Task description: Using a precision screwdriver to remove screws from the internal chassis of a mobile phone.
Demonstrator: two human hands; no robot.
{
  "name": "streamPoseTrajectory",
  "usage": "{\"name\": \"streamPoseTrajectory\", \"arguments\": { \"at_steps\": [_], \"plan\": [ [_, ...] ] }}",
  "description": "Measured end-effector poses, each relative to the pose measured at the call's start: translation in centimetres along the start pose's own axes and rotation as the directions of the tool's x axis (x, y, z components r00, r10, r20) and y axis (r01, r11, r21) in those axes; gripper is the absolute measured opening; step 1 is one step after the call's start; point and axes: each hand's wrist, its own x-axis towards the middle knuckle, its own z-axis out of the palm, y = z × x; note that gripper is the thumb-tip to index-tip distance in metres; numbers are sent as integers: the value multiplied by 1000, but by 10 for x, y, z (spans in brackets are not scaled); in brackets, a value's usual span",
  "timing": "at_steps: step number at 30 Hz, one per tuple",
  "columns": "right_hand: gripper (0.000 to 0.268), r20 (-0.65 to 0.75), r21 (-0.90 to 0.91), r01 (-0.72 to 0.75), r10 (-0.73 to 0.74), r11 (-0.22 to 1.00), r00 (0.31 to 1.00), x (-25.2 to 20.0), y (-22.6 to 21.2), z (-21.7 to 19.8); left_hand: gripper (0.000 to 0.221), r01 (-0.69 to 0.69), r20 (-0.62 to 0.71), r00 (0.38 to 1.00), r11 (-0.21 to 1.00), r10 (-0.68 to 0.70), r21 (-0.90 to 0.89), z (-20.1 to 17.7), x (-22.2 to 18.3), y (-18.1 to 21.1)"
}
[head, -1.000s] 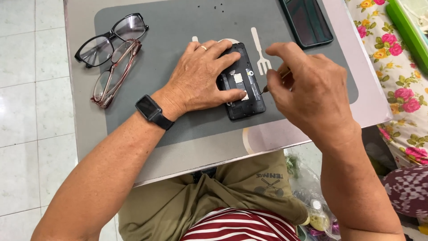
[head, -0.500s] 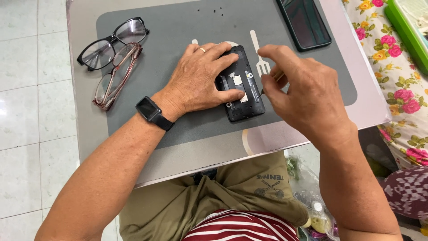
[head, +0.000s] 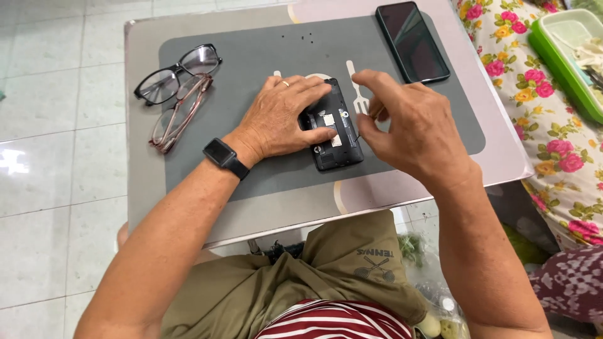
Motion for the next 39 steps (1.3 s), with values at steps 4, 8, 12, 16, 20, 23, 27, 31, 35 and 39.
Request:
{"name": "streamPoseTrajectory", "arguments": {
  "at_steps": [4, 8, 12, 16, 20, 23, 27, 31, 35, 39],
  "plan": [
    [51, 111, 85, 41, -50, 996, 993, 3, 1, -12, 78, -89, -36, 995, 993, 92, 80, 0, -2, 2],
    [29, -73, -26, 109, -111, 994, 991, 4, 15, 6, 79, -84, -6, 996, 994, 84, 68, -4, -1, 6],
    [20, -47, -39, -13, 11, 999, 999, 6, 22, 9, 82, -48, 39, 998, 999, 47, 7, -4, 1, 2],
    [42, 138, 73, -97, 86, 993, 987, 15, 7, -11, 82, -38, 34, 999, 999, 39, -31, -4, 3, -2],
    [34, 74, 158, -40, 29, 987, 997, 14, 4, -3, 81, -10, 42, 999, 998, 13, -64, -5, 2, -1],
    [25, 31, 202, 16, -23, 979, 999, 18, 5, 0, 82, -3, 39, 999, 997, 6, -73, -3, 3, -4],
    [41, 292, 334, 16, -119, 943, 949, 29, 13, -13, 84, -39, -6, 999, 998, 39, -47, 2, 0, -5],
    [21, 194, 351, 128, -206, 927, 959, 34, 23, -10, 80, -121, -93, 987, 989, 128, 81, -5, -4, 10],
    [28, 258, 362, 131, -235, 923, 937, 39, 35, -9, 103, -85, 14, 996, 996, 86, -16, -4, -13, 40],
    [30, 262, 381, 97, -208, 920, 942, 46, 35, -3, 91, -107, -29, 993, 990, 110, 91, 7, -15, 51]
  ]
}}
